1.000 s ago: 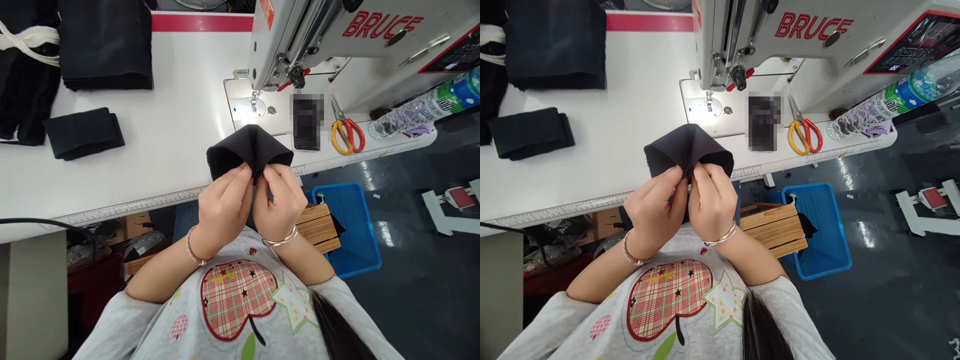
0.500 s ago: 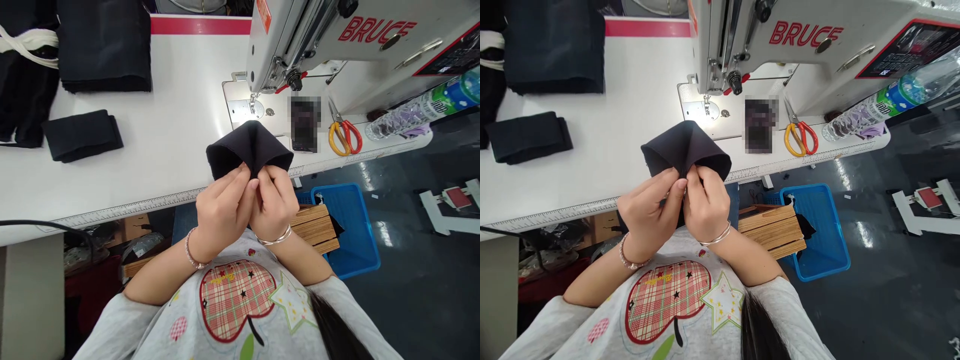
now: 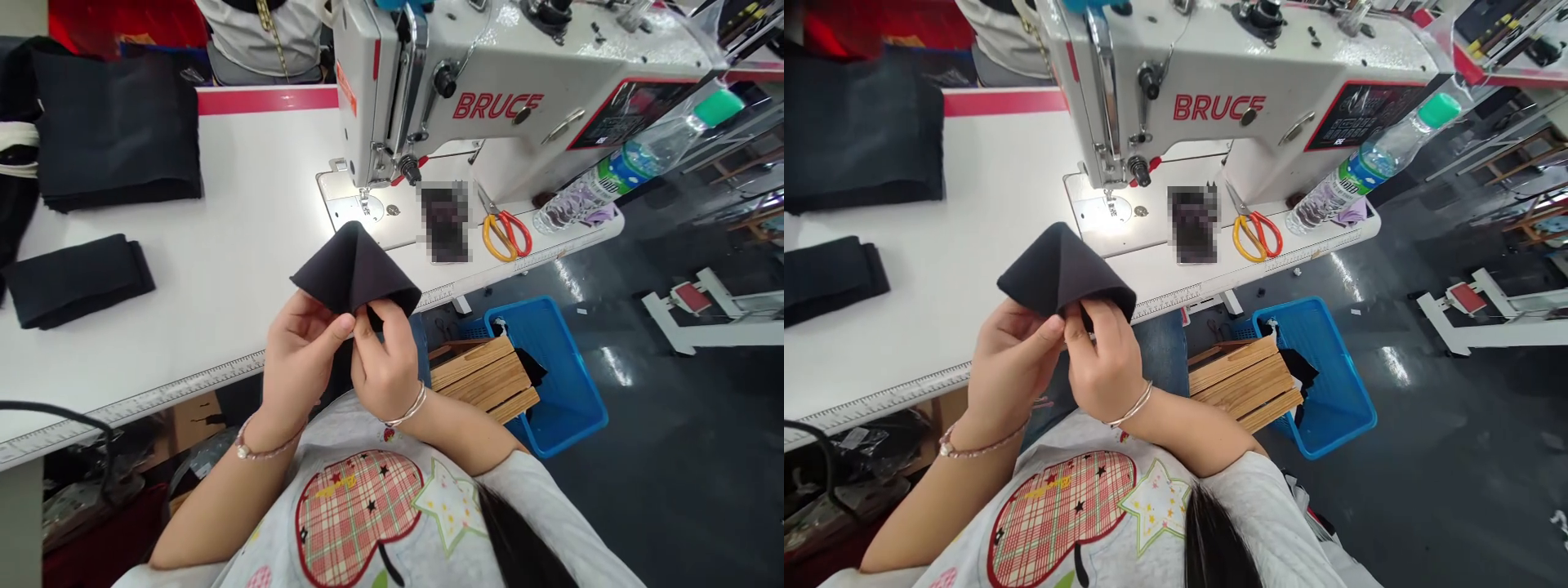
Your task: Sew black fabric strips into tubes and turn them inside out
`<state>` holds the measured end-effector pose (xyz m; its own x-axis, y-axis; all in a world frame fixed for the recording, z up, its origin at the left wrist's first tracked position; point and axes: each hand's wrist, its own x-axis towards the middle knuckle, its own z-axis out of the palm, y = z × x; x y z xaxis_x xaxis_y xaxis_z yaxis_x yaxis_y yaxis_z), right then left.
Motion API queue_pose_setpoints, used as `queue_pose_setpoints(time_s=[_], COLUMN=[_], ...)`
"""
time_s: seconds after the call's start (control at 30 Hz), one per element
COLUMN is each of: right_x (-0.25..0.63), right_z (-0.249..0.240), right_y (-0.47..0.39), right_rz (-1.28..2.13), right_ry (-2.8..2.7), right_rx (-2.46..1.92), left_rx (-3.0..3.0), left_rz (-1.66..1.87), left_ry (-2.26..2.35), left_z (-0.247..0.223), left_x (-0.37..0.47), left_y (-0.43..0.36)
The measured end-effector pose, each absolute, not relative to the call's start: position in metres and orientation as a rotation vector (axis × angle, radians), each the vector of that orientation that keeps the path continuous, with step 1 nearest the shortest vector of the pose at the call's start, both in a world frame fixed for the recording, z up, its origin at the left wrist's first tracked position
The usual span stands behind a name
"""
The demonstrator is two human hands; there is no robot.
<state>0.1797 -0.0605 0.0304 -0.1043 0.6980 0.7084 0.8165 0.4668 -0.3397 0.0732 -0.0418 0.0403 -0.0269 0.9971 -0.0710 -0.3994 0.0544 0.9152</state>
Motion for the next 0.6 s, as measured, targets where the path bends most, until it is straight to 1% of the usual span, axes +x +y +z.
queue_pose_setpoints(time_s=[0.1,0.2,0.43,0.6], right_x=[0.175,0.168,0.163,0.169], right_z=[0.030,0.027,0.011,0.007], right_y=[-0.064,-0.068,-0.075,-0.079], right_rz=[-0.236,-0.323,-0.416,-0.299], right_ry=[-1.842,-1.824,-1.952,-1.996], right_rx=[-1.252,-1.276,-1.327,-1.273], left_rx=[0.771,0.771,0.692,0.552], left_rz=[1.236,1.198,1.431,1.503], left_ry=[0.870,0.867,1.181,1.252], left_z=[0.043,0.042,0.038,0.040], left_x=[0.070,0.067,0.079,0.085], left_y=[-0.043,-0.046,-0.046,-0.041])
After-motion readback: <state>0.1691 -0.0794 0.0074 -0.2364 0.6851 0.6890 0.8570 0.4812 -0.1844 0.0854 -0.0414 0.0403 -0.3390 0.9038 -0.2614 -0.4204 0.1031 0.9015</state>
